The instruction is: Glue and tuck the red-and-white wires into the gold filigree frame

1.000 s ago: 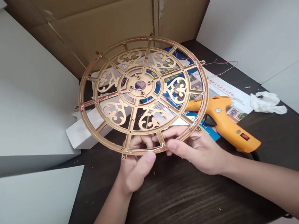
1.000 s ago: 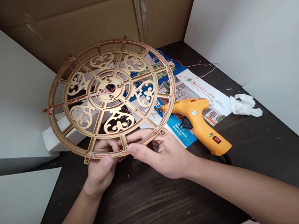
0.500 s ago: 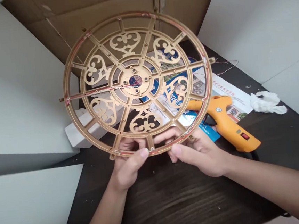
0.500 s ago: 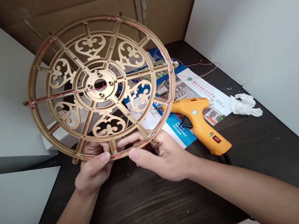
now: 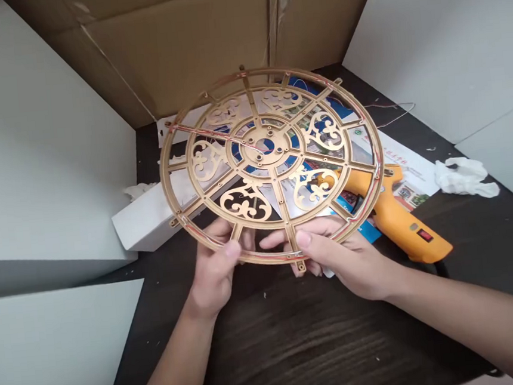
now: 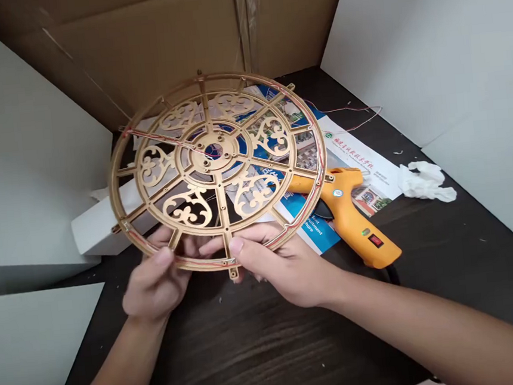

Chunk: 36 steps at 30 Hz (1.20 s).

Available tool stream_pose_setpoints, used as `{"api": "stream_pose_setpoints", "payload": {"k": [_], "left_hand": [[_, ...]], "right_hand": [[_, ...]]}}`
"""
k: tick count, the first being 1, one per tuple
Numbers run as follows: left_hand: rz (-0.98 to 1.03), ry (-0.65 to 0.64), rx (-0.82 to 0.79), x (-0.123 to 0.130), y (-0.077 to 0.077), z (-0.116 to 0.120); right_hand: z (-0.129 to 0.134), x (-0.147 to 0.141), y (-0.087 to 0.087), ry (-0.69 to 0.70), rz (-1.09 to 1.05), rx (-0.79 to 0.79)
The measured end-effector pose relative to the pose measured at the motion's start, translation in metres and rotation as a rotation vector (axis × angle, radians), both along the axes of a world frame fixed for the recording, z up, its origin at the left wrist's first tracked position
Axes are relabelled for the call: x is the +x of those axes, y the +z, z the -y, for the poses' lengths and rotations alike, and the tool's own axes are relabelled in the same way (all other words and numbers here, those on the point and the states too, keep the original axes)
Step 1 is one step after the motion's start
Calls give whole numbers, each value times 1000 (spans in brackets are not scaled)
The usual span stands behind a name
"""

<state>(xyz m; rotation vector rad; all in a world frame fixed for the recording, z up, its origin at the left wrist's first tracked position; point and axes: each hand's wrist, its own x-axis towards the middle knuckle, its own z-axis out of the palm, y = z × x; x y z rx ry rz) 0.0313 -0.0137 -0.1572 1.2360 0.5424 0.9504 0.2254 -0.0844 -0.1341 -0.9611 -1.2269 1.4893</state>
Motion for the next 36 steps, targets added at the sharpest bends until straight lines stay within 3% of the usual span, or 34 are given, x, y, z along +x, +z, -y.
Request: {"api": "stream_pose_setpoints", "payload": {"k": [4,12,23,30,36], "left_hand": [[-176,-154,138,-4,-4,2],[-178,-130,188,-1,0,0],[-128,-104,225,-3,-4,0],[-142,-76,251,-1,-1,1],[-180,-52,333,0,-2,3]], "right_hand": [[-2,0,-1,-20,50,-10],[-3,-2,1,3,122,26],[3,4,-8,176,-169,28],[-1,5,-5,169,-55,73],[-5,4,-2,174,35,-37]]}}
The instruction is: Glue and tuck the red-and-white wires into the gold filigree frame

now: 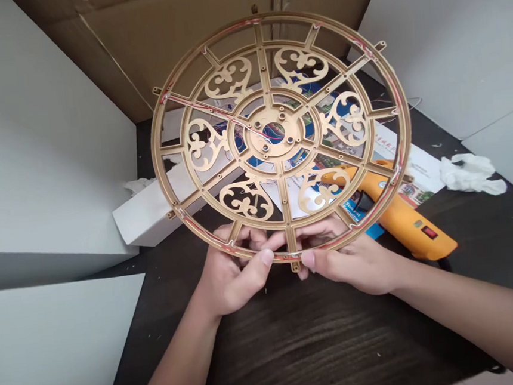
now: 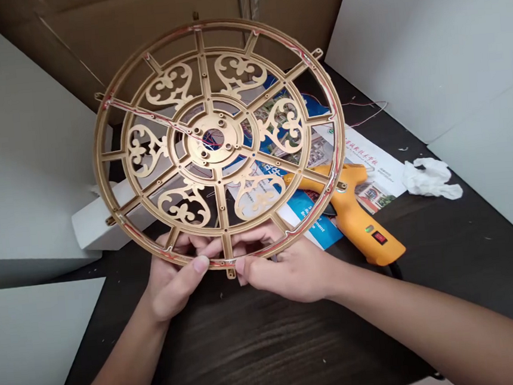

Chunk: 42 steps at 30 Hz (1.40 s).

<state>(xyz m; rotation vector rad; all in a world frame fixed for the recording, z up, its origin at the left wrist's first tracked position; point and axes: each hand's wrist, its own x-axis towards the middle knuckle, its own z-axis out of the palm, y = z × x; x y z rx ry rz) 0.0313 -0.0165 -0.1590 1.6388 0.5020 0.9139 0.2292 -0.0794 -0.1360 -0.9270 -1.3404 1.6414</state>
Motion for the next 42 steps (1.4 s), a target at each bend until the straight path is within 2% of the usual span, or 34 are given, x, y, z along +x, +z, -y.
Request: {"api": "stream_pose_setpoints", "payload": {"k": [6,9,12,17,21,33,42], "left_hand": [[-23,36,45,5,5,3],[-39,134,144,11,8,5],[-46,215,201,14,6,8],[-54,228,236,12,-5,9],[-63,253,264,14,-6,9],[-64,272,278,12,-8,9],[-62,268,269,11,-4,9]], "right_hand": [[-6,2,-1,-3,-65,17],[-6,1,-5,-13,-130,-19],[-3,-1,-10,-88,-199,-83],[0,-2,-11,-236,-295,-166],[-1,-2,-10,-296,-311,-179],[-2,-4,-10,-302,-228,-216],[-3,-4,-8,-283,-216,-183]]}}
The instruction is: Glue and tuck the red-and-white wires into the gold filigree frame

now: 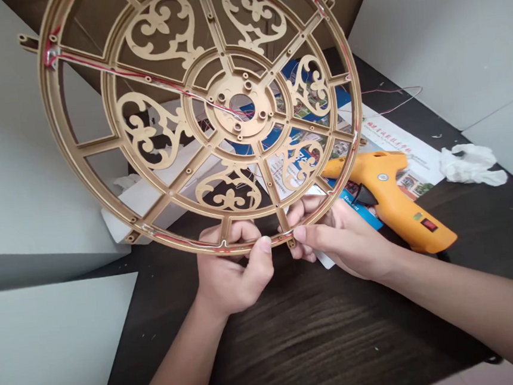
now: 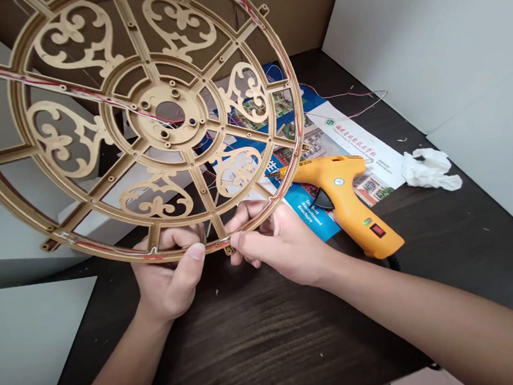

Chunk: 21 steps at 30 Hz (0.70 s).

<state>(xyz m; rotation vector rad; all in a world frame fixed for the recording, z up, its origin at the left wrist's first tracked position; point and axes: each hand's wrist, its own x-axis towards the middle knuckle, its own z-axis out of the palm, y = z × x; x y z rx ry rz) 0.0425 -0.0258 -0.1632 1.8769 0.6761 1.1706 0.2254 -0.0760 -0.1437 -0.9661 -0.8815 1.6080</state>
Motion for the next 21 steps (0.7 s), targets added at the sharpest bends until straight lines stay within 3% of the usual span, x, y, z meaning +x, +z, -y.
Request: {"api": "stream_pose_setpoints", "payload": {"k": [21], "left_hand": [[-122,58,178,9,16,-2]], "right_hand": [[-2,3,-1,-62,104,-39]]}}
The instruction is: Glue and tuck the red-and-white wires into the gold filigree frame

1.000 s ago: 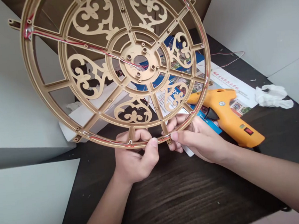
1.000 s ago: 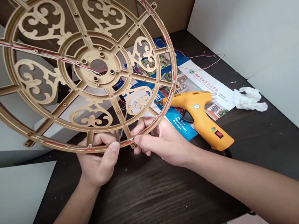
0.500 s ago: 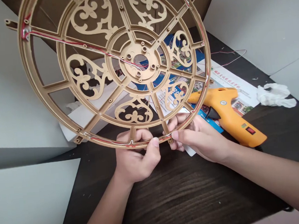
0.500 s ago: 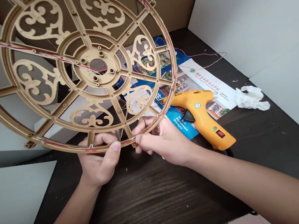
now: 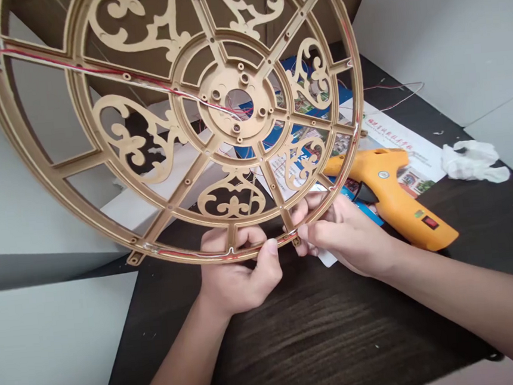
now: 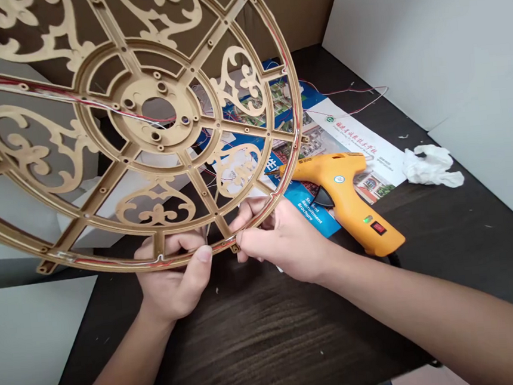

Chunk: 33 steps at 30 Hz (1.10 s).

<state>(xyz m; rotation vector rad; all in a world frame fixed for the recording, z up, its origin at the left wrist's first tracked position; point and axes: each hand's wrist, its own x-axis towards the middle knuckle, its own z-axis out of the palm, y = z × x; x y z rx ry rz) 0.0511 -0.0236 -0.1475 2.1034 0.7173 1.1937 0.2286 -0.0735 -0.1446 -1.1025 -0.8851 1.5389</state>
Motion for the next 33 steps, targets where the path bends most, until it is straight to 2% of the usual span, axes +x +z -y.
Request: {"api": "stream_pose_setpoints", "payload": {"k": [7,18,25,33], "left_hand": [[1,2,79,1,-5,-2],[111,-78,-210,-6,-10,3],[102,-72,-119,-5,-12,1],[90,-106,-103,-5,-9,1]], "right_hand": [[-2,-4,-2,-79,-22,61],[3,-2,6,41,-85,-20],[0,-2,1,31,-109,-11],[0,-3,4,10,-176,-31]]}}
